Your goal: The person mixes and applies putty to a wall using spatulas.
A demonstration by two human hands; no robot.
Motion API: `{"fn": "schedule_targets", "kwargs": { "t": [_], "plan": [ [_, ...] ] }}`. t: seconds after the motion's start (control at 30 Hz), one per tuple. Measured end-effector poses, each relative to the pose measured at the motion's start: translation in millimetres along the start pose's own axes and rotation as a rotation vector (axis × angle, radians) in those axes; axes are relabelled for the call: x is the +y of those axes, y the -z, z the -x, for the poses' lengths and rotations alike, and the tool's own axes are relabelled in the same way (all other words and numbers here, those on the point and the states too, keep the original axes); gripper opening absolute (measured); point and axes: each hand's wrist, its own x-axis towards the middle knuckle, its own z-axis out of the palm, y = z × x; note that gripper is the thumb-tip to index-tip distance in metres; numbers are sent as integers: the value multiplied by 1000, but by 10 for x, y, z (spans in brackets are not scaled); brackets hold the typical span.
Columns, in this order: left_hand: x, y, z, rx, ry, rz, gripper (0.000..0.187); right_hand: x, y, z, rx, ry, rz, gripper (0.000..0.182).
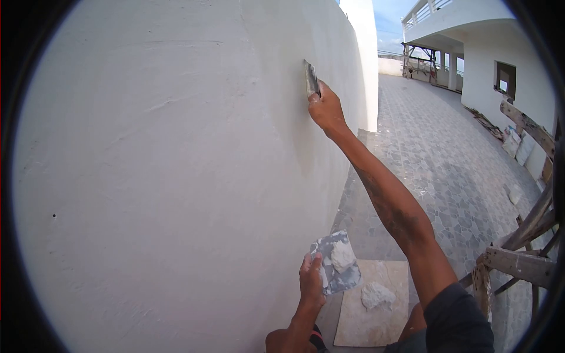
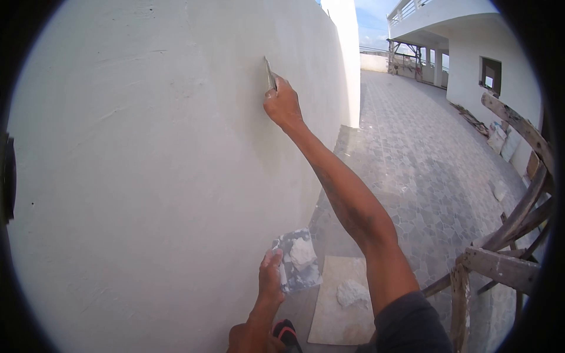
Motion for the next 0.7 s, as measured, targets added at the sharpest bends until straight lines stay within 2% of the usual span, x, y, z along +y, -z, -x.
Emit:
{"fn": "schedule_targets", "kwargs": {
  "t": [0.03,0.13,0.23,0.33,0.43,0.53,0.57,0.7],
  "plan": [
    [-8,8,-3,6,3,-10,26,-301,69,192,-37,54,39,45],
    [-46,53,-46,14,9,-21,28,-316,-58,519,-13,462,-32,47],
    [-67,54,-49,17,9,-14,27,-327,103,753,-115,646,-57,45],
    [-5,9,-20,49,0,-38,26,-233,251,812,-84,402,-124,36],
    [-28,19,-14,38,-3,-43,24,152,278,462,-16,-131,-64,31],
    [-25,29,-22,22,-19,-41,23,507,183,249,-16,-216,-50,31],
    [4,-1,1,32,-20,-53,22,647,129,178,-17,-180,8,37],
    [-44,29,-18,43,-35,-50,22,642,-14,208,-64,-170,51,46]
  ]
}}
